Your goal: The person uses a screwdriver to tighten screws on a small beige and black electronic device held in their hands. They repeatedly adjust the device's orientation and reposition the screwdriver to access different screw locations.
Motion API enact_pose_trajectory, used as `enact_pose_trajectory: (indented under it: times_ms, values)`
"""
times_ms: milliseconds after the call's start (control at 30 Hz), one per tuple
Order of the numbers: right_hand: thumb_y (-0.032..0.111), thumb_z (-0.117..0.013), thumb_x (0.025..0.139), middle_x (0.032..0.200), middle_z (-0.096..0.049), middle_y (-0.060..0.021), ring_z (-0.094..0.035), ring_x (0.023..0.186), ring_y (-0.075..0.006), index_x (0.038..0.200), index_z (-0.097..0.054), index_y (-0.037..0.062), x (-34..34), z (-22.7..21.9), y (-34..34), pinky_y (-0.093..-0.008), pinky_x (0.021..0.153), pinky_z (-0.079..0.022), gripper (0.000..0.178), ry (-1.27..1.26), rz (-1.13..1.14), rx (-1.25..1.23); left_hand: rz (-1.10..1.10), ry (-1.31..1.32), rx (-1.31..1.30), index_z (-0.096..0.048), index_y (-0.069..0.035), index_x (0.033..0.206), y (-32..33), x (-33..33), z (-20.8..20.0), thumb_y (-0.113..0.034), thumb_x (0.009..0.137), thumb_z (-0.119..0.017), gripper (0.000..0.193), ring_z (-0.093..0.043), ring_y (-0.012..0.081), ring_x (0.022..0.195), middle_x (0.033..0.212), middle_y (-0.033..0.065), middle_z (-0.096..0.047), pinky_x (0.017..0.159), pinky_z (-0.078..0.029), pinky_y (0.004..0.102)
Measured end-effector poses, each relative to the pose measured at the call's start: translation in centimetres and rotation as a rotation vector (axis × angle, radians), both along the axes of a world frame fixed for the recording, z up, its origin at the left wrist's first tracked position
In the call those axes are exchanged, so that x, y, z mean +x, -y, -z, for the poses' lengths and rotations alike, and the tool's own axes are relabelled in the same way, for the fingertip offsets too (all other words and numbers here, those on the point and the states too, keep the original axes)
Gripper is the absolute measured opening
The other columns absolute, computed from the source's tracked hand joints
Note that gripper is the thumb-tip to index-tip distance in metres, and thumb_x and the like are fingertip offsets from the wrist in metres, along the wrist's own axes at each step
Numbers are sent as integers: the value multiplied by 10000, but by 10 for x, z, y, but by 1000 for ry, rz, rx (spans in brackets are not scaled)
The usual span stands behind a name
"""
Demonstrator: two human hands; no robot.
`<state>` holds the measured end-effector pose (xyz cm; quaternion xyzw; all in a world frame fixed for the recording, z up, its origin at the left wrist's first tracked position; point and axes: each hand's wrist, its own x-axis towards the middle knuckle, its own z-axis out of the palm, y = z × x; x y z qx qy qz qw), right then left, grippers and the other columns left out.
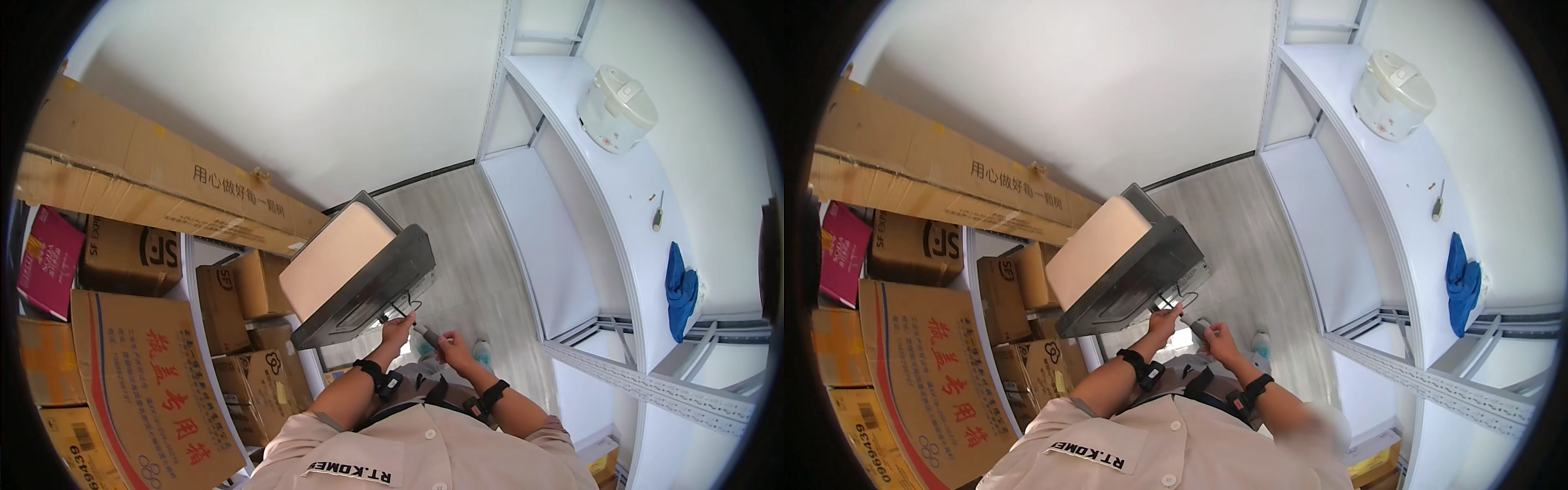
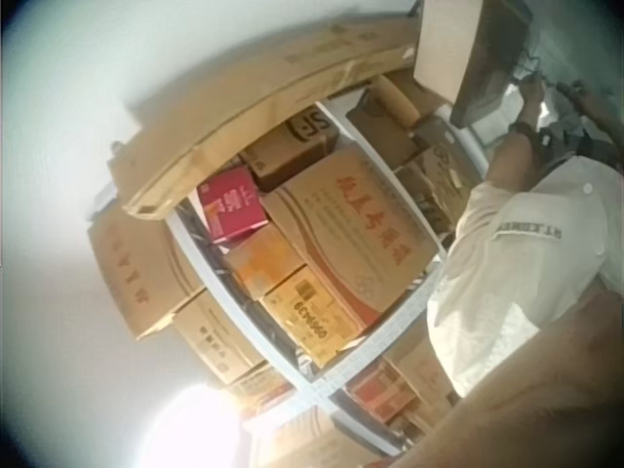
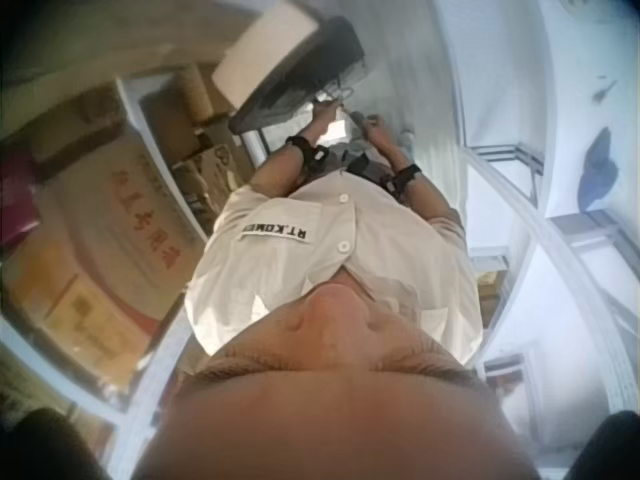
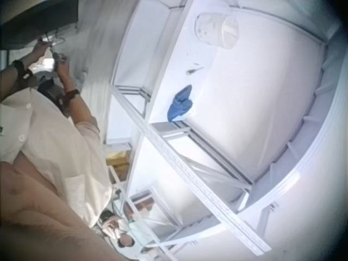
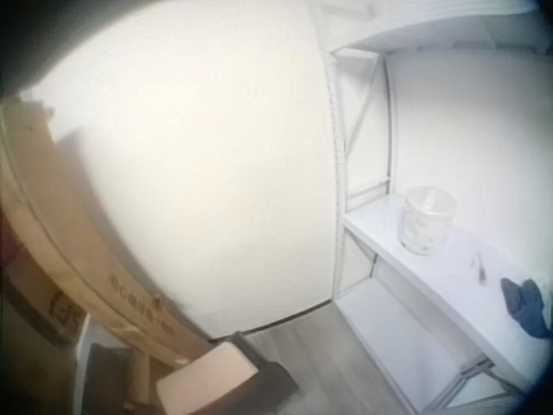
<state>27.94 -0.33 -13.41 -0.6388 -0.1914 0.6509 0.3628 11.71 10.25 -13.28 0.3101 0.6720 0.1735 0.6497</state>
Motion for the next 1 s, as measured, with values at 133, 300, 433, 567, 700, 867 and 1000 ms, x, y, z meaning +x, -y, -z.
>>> enact_pose_trajectory:
  times_ms: [133, 300, 433, 567, 700, 867, 1000]
  values:
    - [391, -400, 999, 849, -648, -112, -596, 580, -179, 1162, -508, 28, 4, -15, -3, -300, 521, -490, 412, -247, -67, -177, 136, 293, -274, -608, -105, 826, 6, -6, -15, -342, 841, -725, 265, -309, 59, 459, 582, -64, -377, 413, -236, 241]
    - [412, -438, 987, 881, -631, -117, -596, 599, -167, 1175, -504, 20, 5, 3, 4, -294, 540, -491, 440, -117, -177, -138, 164, 280, -239, -619, -88, 910, 18, -3, -22, -342, 848, -717, 279, -341, 48, 477, 604, -58, -425, 427, -261, 227]
    - [400, -507, 962, 947, -605, -109, -612, 667, -161, 1196, -481, 49, -6, -10, 2, -292, 584, -495, 423, 75, -154, 73, 159, 83, -138, -627, -65, 935, 26, -2, -8, -456, 797, -741, 430, -385, 57, 503, 635, -44, -492, 450, -296, 224]
    - [370, -525, 958, 957, -609, -104, -618, 692, -162, 1193, -466, 85, -7, -13, 6, -299, 592, -491, 374, 130, -176, 136, 226, -24, -116, -636, -57, 923, 21, 2, -13, -509, 768, -745, 490, -385, 66, 490, 626, -34, -496, 435, -293, 231]
    - [327, -542, 955, 917, -640, -98, -618, 685, -157, 1171, -472, 93, 0, -12, -1, -290, 582, -483, 326, -171, -71, -116, 93, 46, -113, -662, -44, 911, 13, -5, -10, -497, 801, -707, 468, -445, 114, 543, 668, 3, -533, 469, -359, 275]
    - [322, -562, 947, 895, -652, -86, -579, 640, -135, 1163, -471, 72, -2, -22, -3, -270, 555, -461, 342, -194, -123, -112, -266, -92, -17, -661, -65, 932, -3, -22, 5, -457, 846, -657, 401, -507, 159, 570, 745, 23, -595, 477, -398, 303]
    - [325, -574, 942, 882, -645, -78, -534, 607, -118, 1165, -465, 53, -4, -22, -2, -268, 537, -445, 368, -118, -159, -62, -504, 200, -62, -639, -123, 934, -17, -35, 18, -281, 896, -626, 162, -373, 110, 475, 653, -32, -467, 398, -285, 280]
